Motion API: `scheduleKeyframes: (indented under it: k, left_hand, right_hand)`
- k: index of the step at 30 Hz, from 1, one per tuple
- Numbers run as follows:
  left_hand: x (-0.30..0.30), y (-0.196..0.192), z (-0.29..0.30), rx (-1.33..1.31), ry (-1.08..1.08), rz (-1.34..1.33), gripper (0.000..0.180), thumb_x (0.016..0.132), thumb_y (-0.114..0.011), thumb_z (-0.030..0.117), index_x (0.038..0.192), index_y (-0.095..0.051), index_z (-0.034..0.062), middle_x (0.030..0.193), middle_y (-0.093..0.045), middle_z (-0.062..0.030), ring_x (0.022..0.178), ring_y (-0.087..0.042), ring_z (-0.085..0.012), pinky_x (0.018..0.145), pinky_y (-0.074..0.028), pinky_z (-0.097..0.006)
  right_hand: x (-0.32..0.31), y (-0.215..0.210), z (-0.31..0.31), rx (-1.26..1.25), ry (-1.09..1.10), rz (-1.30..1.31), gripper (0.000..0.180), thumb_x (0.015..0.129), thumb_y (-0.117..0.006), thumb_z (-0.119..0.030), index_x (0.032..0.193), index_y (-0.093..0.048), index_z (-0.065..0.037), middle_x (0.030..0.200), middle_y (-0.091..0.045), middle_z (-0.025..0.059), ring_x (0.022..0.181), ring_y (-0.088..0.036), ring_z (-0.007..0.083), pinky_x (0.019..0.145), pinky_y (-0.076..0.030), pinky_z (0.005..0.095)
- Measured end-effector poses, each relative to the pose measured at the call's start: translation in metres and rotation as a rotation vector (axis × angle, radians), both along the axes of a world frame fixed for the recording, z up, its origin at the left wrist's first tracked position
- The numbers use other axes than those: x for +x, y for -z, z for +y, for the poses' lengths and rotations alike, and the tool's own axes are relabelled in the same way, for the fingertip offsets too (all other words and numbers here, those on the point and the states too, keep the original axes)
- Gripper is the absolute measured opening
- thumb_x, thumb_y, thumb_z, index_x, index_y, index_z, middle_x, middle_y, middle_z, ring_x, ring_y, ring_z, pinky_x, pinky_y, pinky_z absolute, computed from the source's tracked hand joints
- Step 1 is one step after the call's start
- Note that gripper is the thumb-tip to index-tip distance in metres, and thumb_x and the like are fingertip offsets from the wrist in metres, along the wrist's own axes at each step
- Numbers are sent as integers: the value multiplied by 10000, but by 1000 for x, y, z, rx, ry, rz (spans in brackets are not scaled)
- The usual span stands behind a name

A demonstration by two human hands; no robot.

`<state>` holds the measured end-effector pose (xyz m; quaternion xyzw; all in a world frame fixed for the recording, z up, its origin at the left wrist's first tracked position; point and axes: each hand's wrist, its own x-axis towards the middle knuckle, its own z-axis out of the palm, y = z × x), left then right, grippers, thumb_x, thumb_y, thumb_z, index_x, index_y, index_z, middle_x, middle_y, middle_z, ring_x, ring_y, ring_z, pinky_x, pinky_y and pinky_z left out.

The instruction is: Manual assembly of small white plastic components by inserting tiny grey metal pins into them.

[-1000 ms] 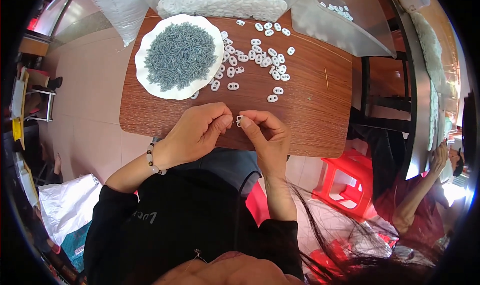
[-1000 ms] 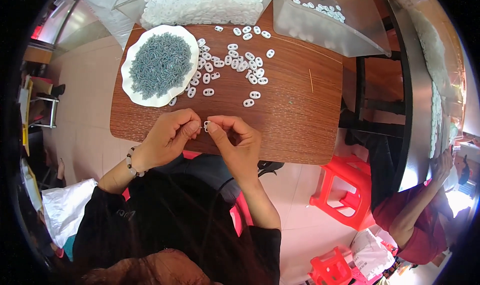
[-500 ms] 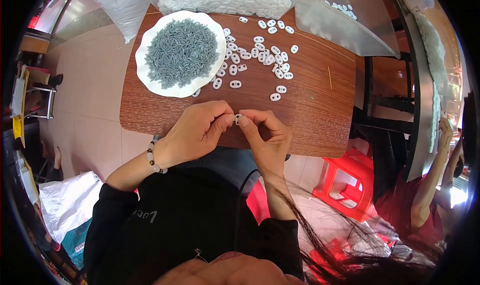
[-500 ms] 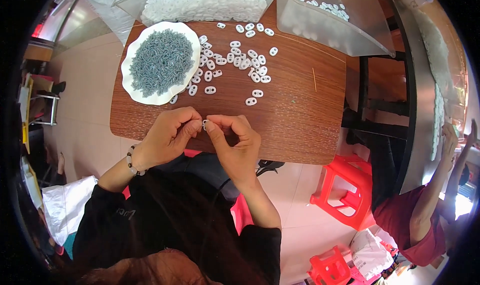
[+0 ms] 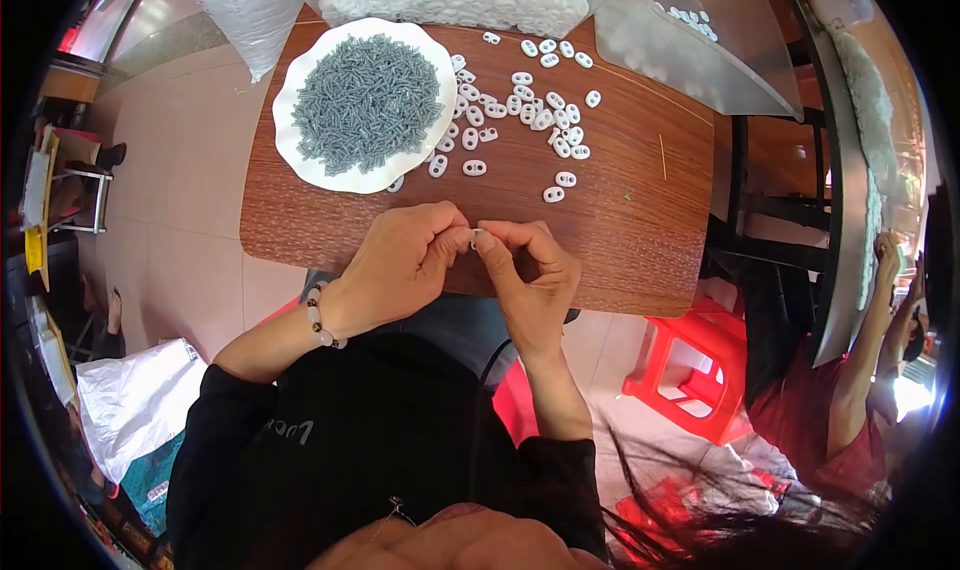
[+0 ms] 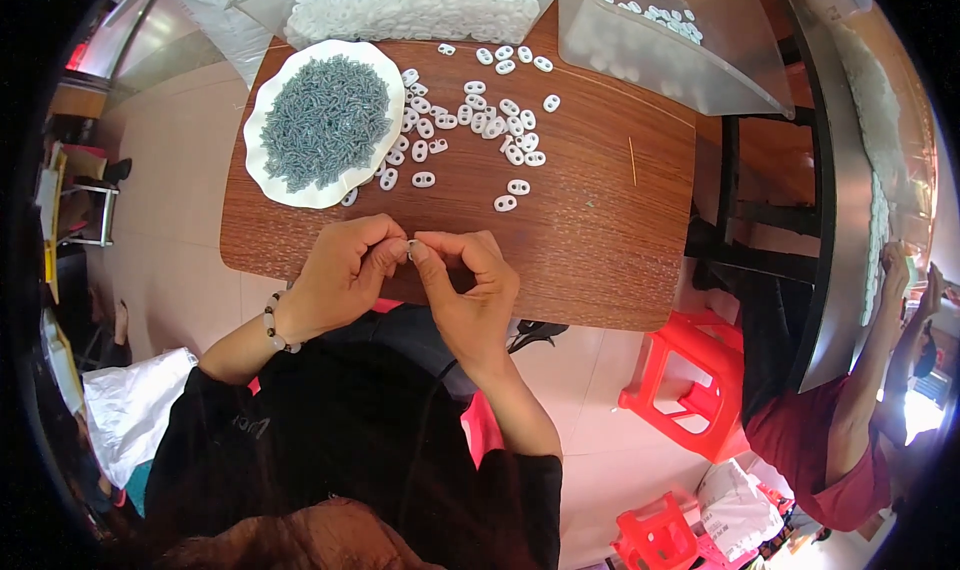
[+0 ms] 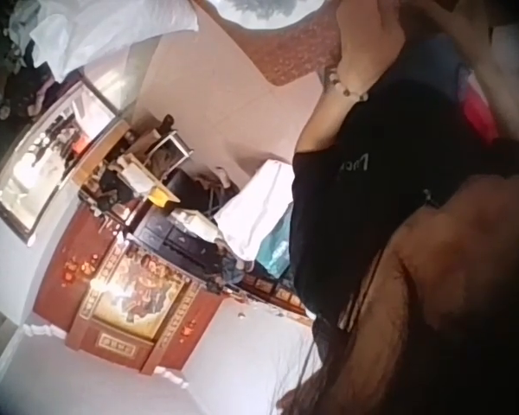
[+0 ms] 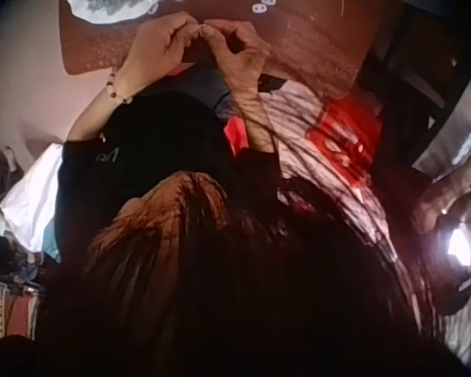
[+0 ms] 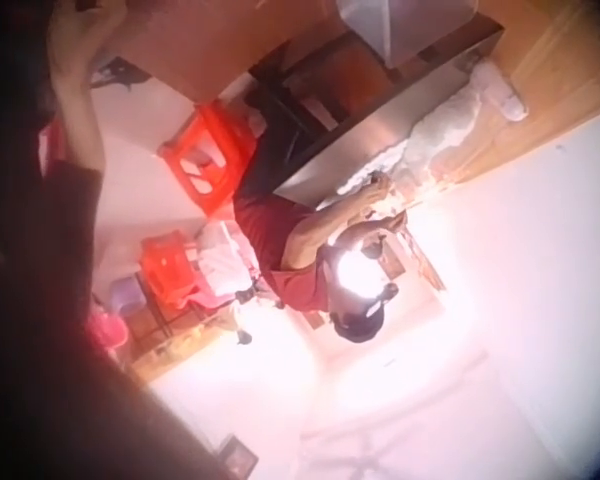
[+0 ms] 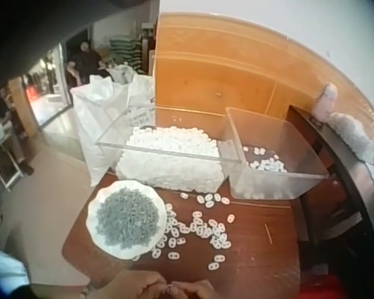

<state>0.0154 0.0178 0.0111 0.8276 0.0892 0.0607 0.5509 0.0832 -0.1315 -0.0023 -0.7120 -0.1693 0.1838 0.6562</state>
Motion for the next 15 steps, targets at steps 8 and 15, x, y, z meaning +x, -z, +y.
scheduleKeyframes:
  k: [8,15]
  left_hand:
    - [0,-4,-2,-106,-62,80,159,933,-564,85,811,-589,-14,626,-580,-57,556,-527,-104,520,-415,-257]
    - [-2,0,-2,-156,-65,88,187,947,-568,121,830,-606,-20,645,-598,-43,578,-542,-93,535,-426,-245]
  right_hand:
    - [0,2,0,-27,27,-133,94,837,-711,-29,925,-703,3,791,-582,-13,705,-503,41,636,-385,183]
    - [0,2,0,52,42,20,98,842,-702,-20,937,-703,5,797,-584,-16,710,-503,42,643,-385,180]
